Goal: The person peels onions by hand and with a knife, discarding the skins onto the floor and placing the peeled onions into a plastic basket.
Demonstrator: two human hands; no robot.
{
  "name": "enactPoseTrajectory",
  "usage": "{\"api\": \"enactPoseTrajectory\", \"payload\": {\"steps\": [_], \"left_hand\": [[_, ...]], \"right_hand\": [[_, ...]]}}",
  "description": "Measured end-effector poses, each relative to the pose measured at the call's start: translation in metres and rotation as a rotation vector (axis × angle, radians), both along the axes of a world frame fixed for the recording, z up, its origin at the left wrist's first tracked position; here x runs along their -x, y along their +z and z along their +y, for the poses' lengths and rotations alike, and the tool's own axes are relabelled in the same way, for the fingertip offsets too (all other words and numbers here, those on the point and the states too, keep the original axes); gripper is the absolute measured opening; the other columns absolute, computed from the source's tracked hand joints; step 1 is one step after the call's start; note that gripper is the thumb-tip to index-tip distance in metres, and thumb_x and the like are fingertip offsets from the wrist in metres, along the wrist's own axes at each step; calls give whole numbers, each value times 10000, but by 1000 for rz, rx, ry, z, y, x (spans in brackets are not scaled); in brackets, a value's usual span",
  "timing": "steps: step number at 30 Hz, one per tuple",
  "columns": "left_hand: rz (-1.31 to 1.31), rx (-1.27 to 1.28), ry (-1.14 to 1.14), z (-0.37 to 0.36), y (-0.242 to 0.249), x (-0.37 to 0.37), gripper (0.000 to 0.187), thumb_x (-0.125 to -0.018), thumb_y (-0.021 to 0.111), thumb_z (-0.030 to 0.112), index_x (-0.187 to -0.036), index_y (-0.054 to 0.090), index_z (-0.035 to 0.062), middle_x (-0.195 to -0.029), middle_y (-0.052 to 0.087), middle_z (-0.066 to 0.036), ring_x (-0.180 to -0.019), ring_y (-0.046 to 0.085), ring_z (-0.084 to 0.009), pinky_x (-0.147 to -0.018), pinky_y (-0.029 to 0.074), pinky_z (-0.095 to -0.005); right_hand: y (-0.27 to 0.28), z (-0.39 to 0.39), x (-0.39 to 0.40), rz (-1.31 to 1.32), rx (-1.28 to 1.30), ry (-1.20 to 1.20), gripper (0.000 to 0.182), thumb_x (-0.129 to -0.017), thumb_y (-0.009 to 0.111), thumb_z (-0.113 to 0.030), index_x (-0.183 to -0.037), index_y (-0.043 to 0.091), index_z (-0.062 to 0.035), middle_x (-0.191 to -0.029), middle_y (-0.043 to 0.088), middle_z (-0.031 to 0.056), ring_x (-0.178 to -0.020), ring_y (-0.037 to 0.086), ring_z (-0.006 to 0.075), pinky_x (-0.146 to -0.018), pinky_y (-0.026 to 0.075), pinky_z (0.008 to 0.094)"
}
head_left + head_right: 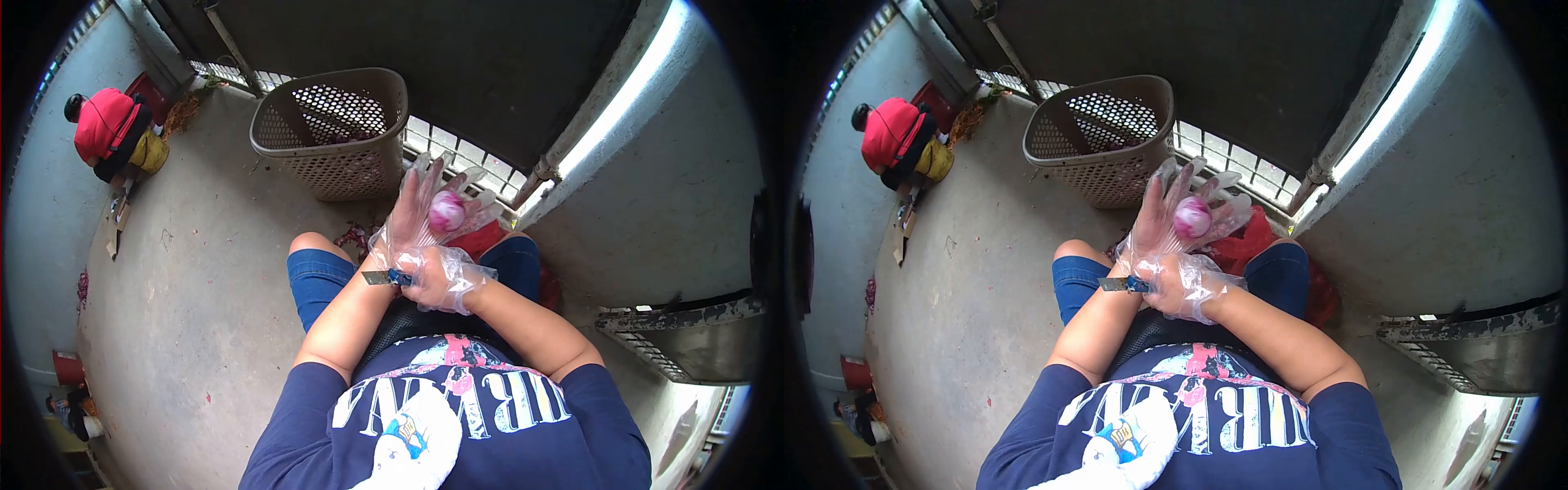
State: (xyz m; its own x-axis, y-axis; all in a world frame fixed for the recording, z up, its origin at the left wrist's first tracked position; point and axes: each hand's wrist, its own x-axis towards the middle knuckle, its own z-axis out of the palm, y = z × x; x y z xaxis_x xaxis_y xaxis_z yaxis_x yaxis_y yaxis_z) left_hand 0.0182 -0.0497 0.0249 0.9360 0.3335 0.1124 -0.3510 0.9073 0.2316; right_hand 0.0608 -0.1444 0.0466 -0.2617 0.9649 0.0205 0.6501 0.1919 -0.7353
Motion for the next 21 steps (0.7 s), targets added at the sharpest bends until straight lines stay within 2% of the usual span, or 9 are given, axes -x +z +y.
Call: {"api": "enactPoseTrajectory", "payload": {"steps": [5, 6, 7, 10, 12, 13, 15, 19, 21], "left_hand": [[-94, 88, 99, 19, 16, -2, 459, -833, 610, 398, -1220, 484, 186, -1285, 411, -143, -1173, 434, -381, -856, 493, -454], [-69, 506, 35, 28, 10, -4, 376, -817, 654, 260, -1145, 539, 119, -1209, 475, -142, -1079, 497, -342, -829, 511, -427], [-120, 451, 31, 31, 13, -3, 326, -826, 643, 230, -1111, 560, 94, -1146, 523, -144, -997, 530, -326, -818, 517, -428], [-136, 386, 84, 38, 5, -18, 360, -815, 654, 184, -1151, 550, 106, -1079, 552, -128, -939, 552, -266, -798, 510, -365], [494, -204, 611, 23, 24, -19, 408, -801, 656, 130, -1190, 535, 116, -996, 560, -106, -870, 564, -199, -755, 494, -302], [487, -206, 615, 26, 21, -19, 408, -801, 656, 130, -1190, 535, 116, -996, 560, -106, -870, 564, -199, -755, 494, -302], [789, -1046, 784, 37, 11, -15, 475, -819, 636, 203, -1246, 469, 80, -983, 561, -68, -910, 566, -152, -781, 463, -346], [1090, -1869, 1006, 56, -2, 5, 539, -774, 589, 109, -1292, 442, 148, -1140, 539, -135, -940, 577, -308, -848, 461, -385], [1106, -1949, 1113, 57, -10, 4, 527, -784, 550, 139, -1298, 435, 149, -1158, 519, -184, -956, 556, -376, -884, 444, -412]], "right_hand": [[39, -11, -5, 43, -8, -103, 266, -727, 643, -145, -976, 577, -84, -862, 624, 127, -771, 623, 295, -700, 492, 380], [48, -10, -1, 96, -190, -178, 286, -730, 663, -183, -983, 582, -77, -854, 623, 130, -776, 626, 300, -697, 495, 381], [53, -8, 3, 150, -376, -254, 312, -733, 683, -221, -990, 587, -70, -846, 621, 132, -780, 629, 305, -695, 498, 383], [84, 5, 17, -262, -334, -210, 458, -762, 664, -290, -1119, 508, -49, -938, 604, 175, -805, 627, 336, -703, 505, 403], [86, 21, 25, -498, -173, -197, 554, -784, 630, -298, -1228, 404, -57, -1027, 575, 210, -841, 617, 362, -723, 498, 436], [81, 29, 23, -515, -219, -226, 540, -783, 623, -289, -1224, 412, -59, -1003, 576, 212, -844, 611, 370, -730, 495, 438], [84, 34, 19, -519, -80, -242, 551, -776, 619, -273, -1246, 403, -85, -1011, 578, 205, -847, 607, 381, -737, 494, 446], [79, 36, 16, -463, 122, -389, 566, -771, 612, -242, -1271, 385, -105, -1049, 566, 205, -891, 594, 386, -769, 486, 446], [70, 30, 9, -421, -57, -471, 587, -768, 605, -210, -1297, 365, -125, -1122, 539, 210, -958, 574, 382, -808, 471, 450]]}}
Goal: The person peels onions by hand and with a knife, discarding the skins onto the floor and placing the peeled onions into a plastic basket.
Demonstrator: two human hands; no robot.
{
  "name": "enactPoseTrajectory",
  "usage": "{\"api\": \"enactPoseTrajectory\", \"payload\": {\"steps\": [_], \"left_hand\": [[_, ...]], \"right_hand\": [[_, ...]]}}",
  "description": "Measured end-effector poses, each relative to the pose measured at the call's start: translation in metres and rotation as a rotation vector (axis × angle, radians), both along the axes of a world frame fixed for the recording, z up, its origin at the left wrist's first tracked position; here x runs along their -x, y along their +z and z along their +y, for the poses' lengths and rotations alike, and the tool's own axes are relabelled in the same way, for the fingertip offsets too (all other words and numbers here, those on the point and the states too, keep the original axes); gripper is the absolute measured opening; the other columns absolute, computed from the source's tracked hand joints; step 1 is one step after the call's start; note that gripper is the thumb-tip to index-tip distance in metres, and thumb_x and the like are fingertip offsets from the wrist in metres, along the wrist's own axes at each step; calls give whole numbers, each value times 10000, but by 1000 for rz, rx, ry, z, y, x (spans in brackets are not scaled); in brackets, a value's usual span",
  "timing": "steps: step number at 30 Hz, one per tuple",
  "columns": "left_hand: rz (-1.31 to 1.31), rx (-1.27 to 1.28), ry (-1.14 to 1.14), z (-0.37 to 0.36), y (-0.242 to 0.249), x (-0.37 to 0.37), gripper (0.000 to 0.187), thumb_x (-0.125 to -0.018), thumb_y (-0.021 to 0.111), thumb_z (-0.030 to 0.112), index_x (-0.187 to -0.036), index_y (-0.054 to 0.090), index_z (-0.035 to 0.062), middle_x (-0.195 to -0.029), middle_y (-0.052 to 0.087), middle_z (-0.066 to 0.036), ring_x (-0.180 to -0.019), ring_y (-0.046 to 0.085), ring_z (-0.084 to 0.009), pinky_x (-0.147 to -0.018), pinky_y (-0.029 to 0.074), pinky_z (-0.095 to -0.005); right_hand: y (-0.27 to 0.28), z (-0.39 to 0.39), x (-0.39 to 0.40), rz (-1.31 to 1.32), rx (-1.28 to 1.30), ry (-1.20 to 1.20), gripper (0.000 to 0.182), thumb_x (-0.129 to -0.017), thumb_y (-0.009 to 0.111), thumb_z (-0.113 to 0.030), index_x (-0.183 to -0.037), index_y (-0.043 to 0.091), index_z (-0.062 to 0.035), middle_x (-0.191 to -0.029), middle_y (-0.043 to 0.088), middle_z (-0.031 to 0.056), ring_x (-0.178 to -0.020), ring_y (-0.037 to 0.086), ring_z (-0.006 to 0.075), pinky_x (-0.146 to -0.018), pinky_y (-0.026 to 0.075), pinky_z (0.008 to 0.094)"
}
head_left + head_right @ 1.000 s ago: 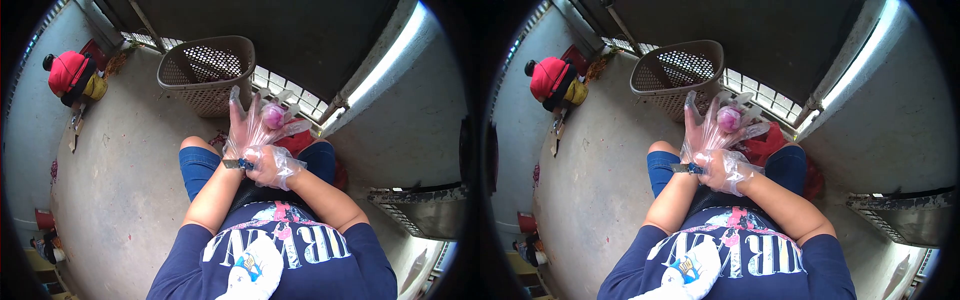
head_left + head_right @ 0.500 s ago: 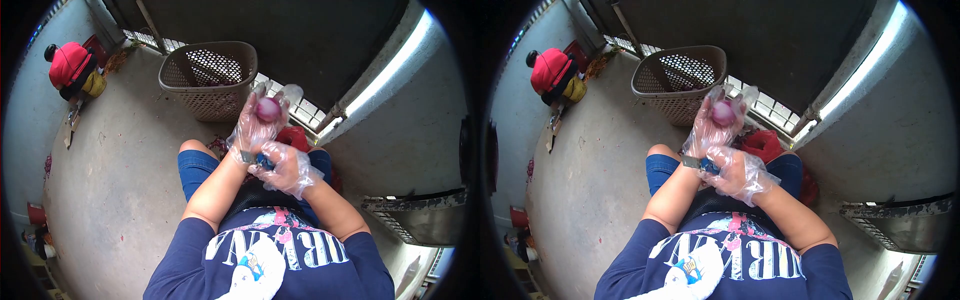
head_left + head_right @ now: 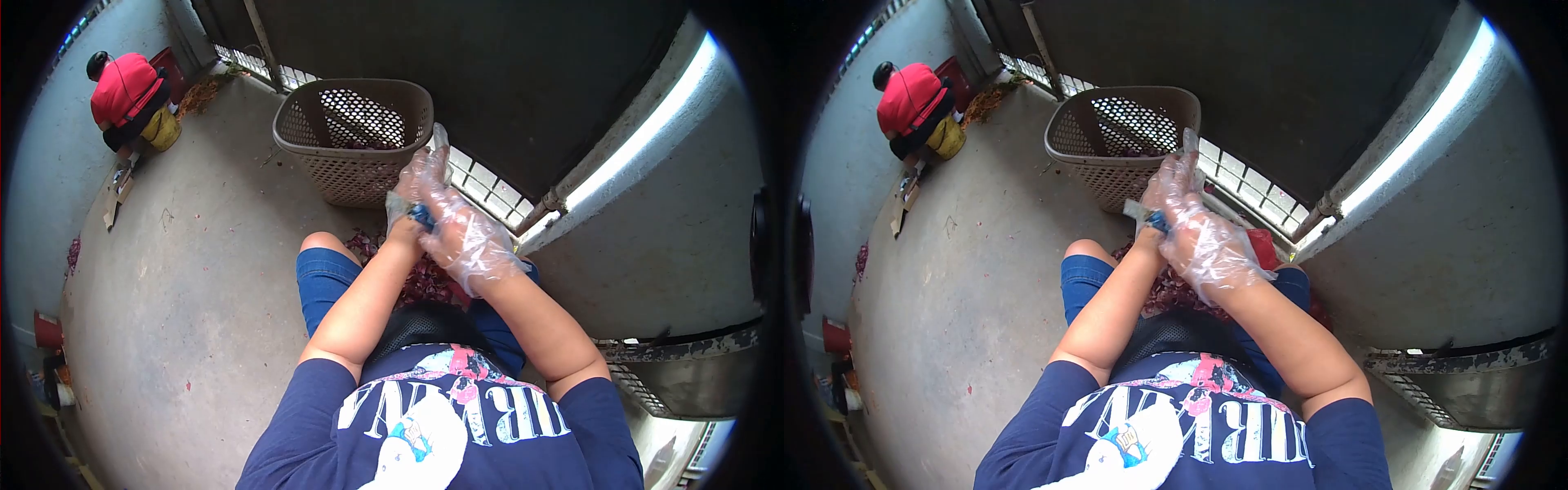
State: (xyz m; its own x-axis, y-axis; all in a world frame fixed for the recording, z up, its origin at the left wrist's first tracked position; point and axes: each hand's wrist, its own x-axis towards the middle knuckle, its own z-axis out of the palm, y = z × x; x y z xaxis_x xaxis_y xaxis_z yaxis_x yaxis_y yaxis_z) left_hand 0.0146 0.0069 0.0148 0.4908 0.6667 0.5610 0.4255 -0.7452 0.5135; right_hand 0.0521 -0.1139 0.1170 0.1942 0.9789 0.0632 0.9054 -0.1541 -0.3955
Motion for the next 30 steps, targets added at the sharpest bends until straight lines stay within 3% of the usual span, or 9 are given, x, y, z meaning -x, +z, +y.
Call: {"api": "enactPoseTrajectory", "payload": {"steps": [3, 8, 14, 15, 18, 20, 22, 26, 30], "left_hand": [[-82, 224, -26, -6, 2, 2, 484, -907, 402, 452, -1189, 499, 71, -1178, 514, -231, -1118, 480, -383, -923, 396, -420], [-169, 807, 48, -13, 37, -2, 562, -879, 449, 488, -1265, 472, 79, -1151, 558, -223, -1105, 514, -348, -932, 381, -382], [-77, 552, 59, -22, 53, 9, 675, -834, 410, 610, -1258, 481, 89, -1157, 557, -220, -1117, 499, -368, -934, 373, -387], [195, 419, -7, -19, 56, 15, 611, -785, 568, 125, -1348, 342, 199, -1332, 399, -151, -1100, 510, -356, -896, 458, -415], [11, 742, 56, -10, 51, 9, 597, -785, 569, 147, -1342, 356, 165, -1322, 405, -154, -1102, 508, -350, -888, 459, -408], [-42, 618, 16, -14, 32, 10, 585, -778, 574, 164, -1327, 377, 121, -1299, 419, -174, -1082, 518, -351, -872, 463, -401], [326, -93, 67, -19, 36, 12, 575, -774, 572, 144, -1317, 389, 102, -1273, 432, -196, -1046, 535, -353, -854, 469, -395], [244, 164, 56, -25, 46, 12, 577, -777, 567, 109, -1324, 389, 148, -1260, 434, -202, -992, 555, -347, -827, 479, -404], [73, -122, -28, -11, 9, 6, 523, -801, 571, 163, -1297, 409, 141, -1214, 457, -203, -959, 559, -363, -810, 481, -427]], "right_hand": [[-3, -5, -10, 74, 3, 46, 557, -765, 609, -180, -1280, 410, -107, -1196, 502, 217, -984, 567, 370, -843, 460, 425], [-29, 1, -32, 302, -23, -20, 485, -756, 615, -123, -1221, 490, -64, -1047, 608, 201, -920, 607, 330, -829, 463, 366], [-24, 2, -31, 538, -60, -98, 347, -725, 602, -151, -1047, 609, -21, -834, 654, 163, -754, 637, 255, -716, 494, 336], [-16, -2, -27, 506, -78, -109, 352, -728, 608, -152, -1055, 606, -21, -843, 656, 154, -756, 635, 253, -720, 492, 332], [-23, -3, -22, 443, -287, -38, 371, -738, 630, -151, -1086, 582, -34, -900, 646, 151, -809, 626, 291, -760, 484, 346], [-23, -4, -20, 194, -268, 58, 458, -746, 637, -199, -1179, 532, -98, -1079, 593, 184, -977, 574, 374, -835, 470, 411], [-28, 1, -23, 160, -241, 44, 477, -735, 636, -135, -1193, 515, -72, -987, 614, 159, -938, 595, 320, -837, 461, 372], [-26, 3, -19, 180, -95, -9, 449, -716, 590, -107, -1164, 554, -91, -917, 627, 195, -861, 614, 334, -793, 473, 378], [-35, 5, -19, 379, -162, 69, 402, -686, 565, -89, -1086, 603, -72, -843, 632, 218, -776, 625, 348, -740, 482, 379]]}}
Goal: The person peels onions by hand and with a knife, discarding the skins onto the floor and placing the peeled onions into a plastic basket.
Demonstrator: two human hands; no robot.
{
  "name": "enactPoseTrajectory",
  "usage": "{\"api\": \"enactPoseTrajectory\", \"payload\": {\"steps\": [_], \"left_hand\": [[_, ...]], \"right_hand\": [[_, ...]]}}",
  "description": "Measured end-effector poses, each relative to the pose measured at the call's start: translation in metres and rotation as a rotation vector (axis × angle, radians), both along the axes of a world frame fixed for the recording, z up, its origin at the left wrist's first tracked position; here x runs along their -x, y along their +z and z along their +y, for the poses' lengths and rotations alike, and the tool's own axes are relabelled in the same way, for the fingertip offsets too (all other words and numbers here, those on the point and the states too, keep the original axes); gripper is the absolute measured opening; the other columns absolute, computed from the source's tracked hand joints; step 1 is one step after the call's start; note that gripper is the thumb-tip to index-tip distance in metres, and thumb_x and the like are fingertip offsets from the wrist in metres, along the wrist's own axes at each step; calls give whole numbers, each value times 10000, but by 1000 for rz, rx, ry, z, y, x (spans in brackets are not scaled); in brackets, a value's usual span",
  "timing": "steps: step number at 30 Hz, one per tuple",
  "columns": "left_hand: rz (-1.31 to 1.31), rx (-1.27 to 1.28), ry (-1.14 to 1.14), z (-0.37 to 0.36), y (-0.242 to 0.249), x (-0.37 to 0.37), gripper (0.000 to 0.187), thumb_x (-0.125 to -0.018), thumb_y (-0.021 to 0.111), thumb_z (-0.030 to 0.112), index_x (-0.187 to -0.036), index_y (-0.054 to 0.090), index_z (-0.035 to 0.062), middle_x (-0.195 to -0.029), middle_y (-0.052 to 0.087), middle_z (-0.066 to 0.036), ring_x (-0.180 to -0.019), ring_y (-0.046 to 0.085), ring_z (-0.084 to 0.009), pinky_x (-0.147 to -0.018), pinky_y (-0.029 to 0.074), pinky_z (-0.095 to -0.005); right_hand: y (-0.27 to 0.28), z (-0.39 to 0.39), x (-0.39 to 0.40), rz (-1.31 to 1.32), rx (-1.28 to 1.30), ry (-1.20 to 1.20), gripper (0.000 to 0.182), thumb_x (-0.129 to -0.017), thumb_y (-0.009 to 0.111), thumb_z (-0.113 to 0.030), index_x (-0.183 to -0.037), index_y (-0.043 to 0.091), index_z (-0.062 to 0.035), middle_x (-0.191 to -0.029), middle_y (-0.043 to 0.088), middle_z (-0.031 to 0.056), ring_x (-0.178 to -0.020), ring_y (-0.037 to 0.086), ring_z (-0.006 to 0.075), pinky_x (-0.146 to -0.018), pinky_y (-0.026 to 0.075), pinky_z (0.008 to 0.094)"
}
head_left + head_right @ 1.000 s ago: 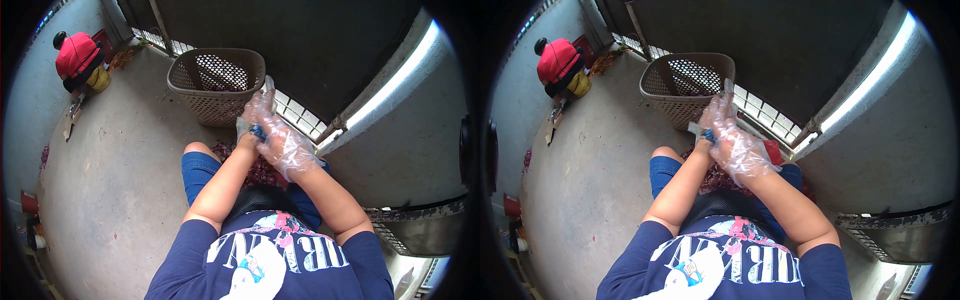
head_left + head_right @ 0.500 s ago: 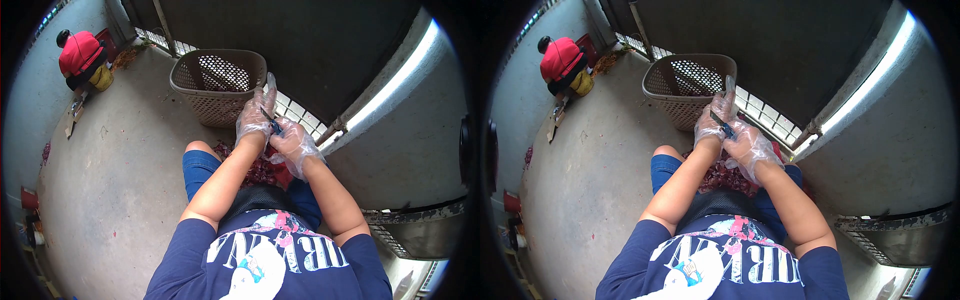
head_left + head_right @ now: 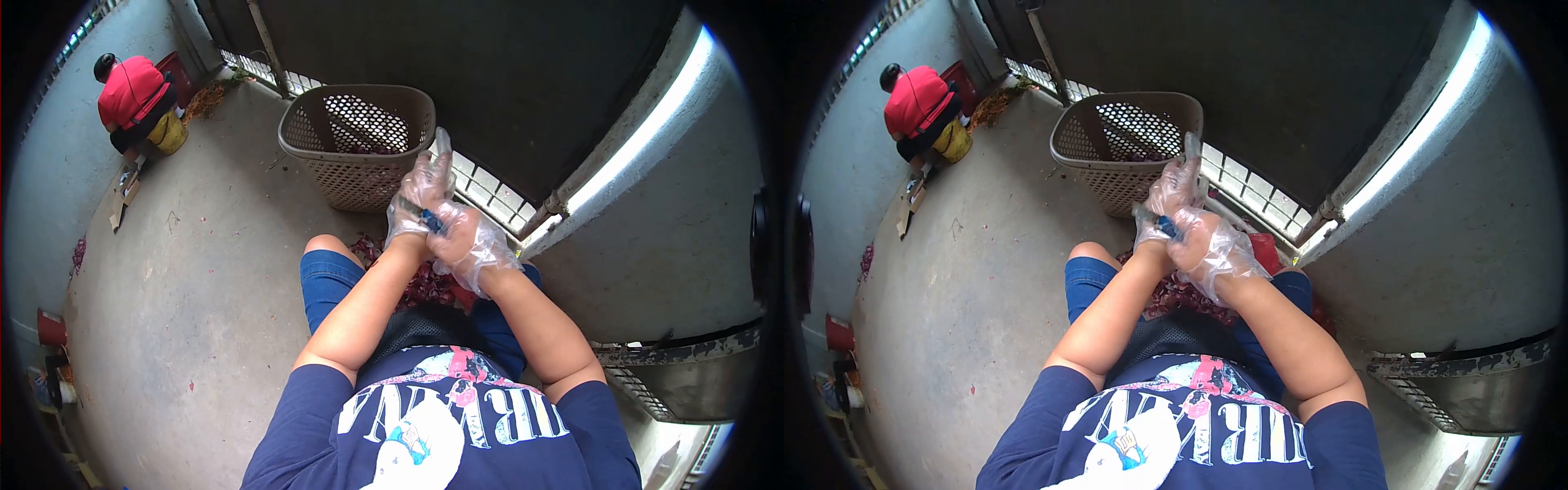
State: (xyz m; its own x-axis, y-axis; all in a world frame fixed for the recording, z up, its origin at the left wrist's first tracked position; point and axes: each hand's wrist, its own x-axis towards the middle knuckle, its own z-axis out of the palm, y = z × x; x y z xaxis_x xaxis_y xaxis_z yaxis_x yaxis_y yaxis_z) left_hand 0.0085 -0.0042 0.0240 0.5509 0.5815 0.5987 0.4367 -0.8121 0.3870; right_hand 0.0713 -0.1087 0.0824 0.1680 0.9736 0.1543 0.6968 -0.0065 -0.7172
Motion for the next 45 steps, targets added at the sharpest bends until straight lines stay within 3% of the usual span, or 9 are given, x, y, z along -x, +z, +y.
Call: {"api": "enactPoseTrajectory", "payload": {"steps": [7, 12, 16, 17, 21, 28, 33, 41, 45], "left_hand": [[-485, 330, -190, -18, -34, -11, 633, -739, 701, 209, -1277, 412, 41, -1151, 513, -176, -1036, 530, -311, -876, 443, -383], [-866, 1270, -487, -27, -22, -5, 445, -818, 642, 195, -1183, 443, 38, -993, 552, -80, -866, 541, -133, -700, 464, -248], [-1220, 1938, -589, -33, 17, 10, 283, -892, 559, 236, -1086, 486, 43, -949, 547, -100, -873, 566, -191, -709, 521, -295], [-1241, 1848, -619, -26, -6, 9, 463, -938, 411, 423, -1153, 508, 24, -1063, 553, -143, -944, 575, -205, -733, 536, -337], [-1231, 1994, -551, -36, 25, 37, 453, -938, 378, 363, -1201, 456, 2, -1171, 511, -202, -1050, 533, -351, -804, 528, -445], [-1132, 1854, -654, -63, 39, 51, 410, -960, 383, 369, -1236, 442, 72, -1149, 538, -139, -1033, 564, -240, -840, 523, -357], [-1025, 1789, -560, -64, 46, 57, 432, -918, 451, 448, -1162, 490, 95, -1053, 574, -82, -842, 599, -173, -598, 539, -265], [-879, 1625, -623, -46, 22, 61, 488, -886, 542, 407, -1223, 418, 77, -1006, 561, -95, -733, 578, -177, -593, 502, -272], [-826, 1801, -588, -49, 26, 59, 625, -808, 596, 525, -1228, 455, 83, -980, 569, -86, -676, 537, -136, -560, 460, -223]], "right_hand": [[35, -17, 26, -171, 308, 30, 288, -750, 552, -221, -980, 610, -58, -866, 631, 212, -820, 622, 367, -744, 498, 425], [26, -32, 45, -51, 323, 117, 259, -749, 540, -177, -967, 601, -52, -800, 633, 181, -735, 644, 313, -685, 522, 393], [41, -52, 45, 75, 335, 387, 266, -756, 548, -175, -1003, 595, -88, -854, 633, 170, -755, 643, 303, -695, 518, 383], [34, -59, 43, -48, 329, 493, 392, -787, 553, -180, -1168, 516, -93, -1038, 606, 186, -920, 606, 349, -851, 468, 407], [49, -86, 8, 162, 308, 176, 465, -817, 590, -320, -1201, 469, -87, -1088, 580, 177, -1010, 572, 335, -868, 448, 377], [25, -98, -20, 231, -31, 118, 419, -850, 579, -275, -1194, 531, -42, -1199, 544, 180, -1127, 520, 309, -967, 385, 353], [-9, -83, -9, 405, -235, 111, 565, -874, 554, -336, -1344, 372, -82, -1252, 520, 184, -1160, 507, 313, -965, 378, 341], [-17, -91, -61, 526, -230, -223, 600, -889, 537, -323, -1367, 331, -27, -1365, 412, 169, -1284, 366, 244, -1040, 291, 332], [4, -80, -59, 445, -10, 108, 632, -871, 565, -312, -1364, 324, 1, -1373, 391, 184, -1296, 345, 236, -1063, 248, 325]]}}
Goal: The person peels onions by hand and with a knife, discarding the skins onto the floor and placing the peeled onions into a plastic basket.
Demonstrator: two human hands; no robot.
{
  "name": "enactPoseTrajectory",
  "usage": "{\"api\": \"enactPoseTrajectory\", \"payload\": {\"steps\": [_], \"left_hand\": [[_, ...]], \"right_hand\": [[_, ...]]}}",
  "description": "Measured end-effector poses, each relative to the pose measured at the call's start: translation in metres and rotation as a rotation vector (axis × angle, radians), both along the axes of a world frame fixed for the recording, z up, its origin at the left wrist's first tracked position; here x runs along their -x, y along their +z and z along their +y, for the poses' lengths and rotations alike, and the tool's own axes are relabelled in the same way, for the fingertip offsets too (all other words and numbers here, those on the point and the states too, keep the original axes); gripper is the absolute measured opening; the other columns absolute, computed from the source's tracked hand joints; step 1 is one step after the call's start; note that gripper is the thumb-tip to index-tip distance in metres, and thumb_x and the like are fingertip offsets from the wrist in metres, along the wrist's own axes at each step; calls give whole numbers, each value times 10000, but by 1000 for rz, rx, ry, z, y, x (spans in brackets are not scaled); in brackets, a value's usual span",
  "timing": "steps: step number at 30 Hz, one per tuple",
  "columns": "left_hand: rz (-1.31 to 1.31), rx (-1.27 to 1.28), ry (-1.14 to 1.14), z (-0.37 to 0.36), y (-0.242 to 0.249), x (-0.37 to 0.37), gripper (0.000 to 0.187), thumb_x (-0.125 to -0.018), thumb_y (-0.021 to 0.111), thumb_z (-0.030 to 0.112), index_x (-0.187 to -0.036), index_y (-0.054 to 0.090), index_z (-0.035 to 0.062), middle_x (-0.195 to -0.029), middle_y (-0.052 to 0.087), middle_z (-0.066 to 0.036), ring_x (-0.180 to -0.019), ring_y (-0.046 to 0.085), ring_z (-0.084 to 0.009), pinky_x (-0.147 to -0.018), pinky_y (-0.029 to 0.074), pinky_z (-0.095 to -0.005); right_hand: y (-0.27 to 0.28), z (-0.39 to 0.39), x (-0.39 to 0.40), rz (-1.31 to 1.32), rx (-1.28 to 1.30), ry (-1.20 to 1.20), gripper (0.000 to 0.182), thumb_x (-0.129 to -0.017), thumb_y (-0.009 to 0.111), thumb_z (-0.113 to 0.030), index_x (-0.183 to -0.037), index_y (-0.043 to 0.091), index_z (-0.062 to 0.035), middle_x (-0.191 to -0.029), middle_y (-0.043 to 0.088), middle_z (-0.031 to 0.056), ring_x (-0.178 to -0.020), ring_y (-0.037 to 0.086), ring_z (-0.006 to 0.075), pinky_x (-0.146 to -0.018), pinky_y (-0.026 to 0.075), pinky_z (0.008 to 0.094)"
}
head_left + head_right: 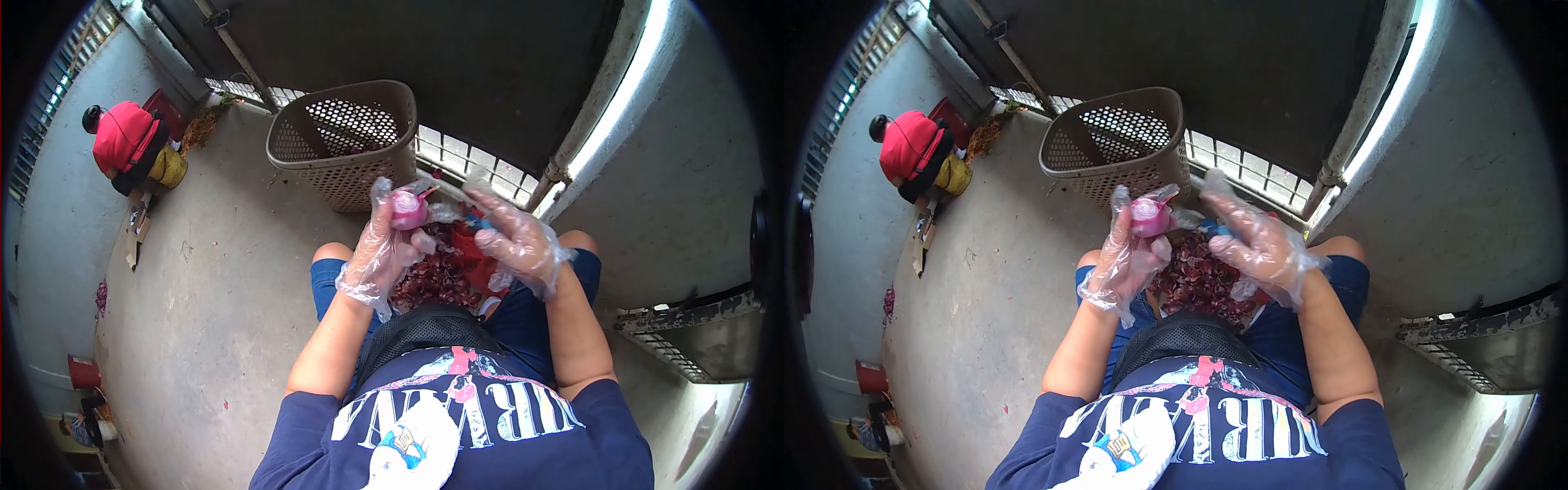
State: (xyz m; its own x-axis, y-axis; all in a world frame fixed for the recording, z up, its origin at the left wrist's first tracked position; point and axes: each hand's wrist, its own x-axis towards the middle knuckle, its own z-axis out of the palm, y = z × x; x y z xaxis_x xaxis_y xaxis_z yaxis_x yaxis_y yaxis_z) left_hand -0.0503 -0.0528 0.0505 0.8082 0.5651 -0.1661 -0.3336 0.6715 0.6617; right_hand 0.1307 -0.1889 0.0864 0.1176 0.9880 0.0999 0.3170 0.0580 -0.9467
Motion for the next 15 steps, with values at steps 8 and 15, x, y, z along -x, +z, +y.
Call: {"api": "enactPoseTrajectory", "payload": {"steps": [8, 15], "left_hand": [[119, 131, -1, 5, 2, 0, 615, -861, 421, 598, -1118, 544, 53, -1011, 589, -103, -915, 554, -241, -868, 442, -403], [168, 60, 85, 9, -4, -9, 626, -872, 366, 621, -1122, 530, 71, -1121, 550, -143, -1066, 517, -290, -951, 396, -482]], "right_hand": [[-31, 42, 17, -15, -93, 282, 647, -857, 573, -325, -1387, 307, -68, -1337, 441, 180, -1227, 449, 282, -1016, 329, 346], [-34, 43, 12, -40, -84, 265, 606, -866, 558, -324, -1383, 331, -105, -1302, 485, 164, -1194, 484, 282, -994, 356, 349]]}}
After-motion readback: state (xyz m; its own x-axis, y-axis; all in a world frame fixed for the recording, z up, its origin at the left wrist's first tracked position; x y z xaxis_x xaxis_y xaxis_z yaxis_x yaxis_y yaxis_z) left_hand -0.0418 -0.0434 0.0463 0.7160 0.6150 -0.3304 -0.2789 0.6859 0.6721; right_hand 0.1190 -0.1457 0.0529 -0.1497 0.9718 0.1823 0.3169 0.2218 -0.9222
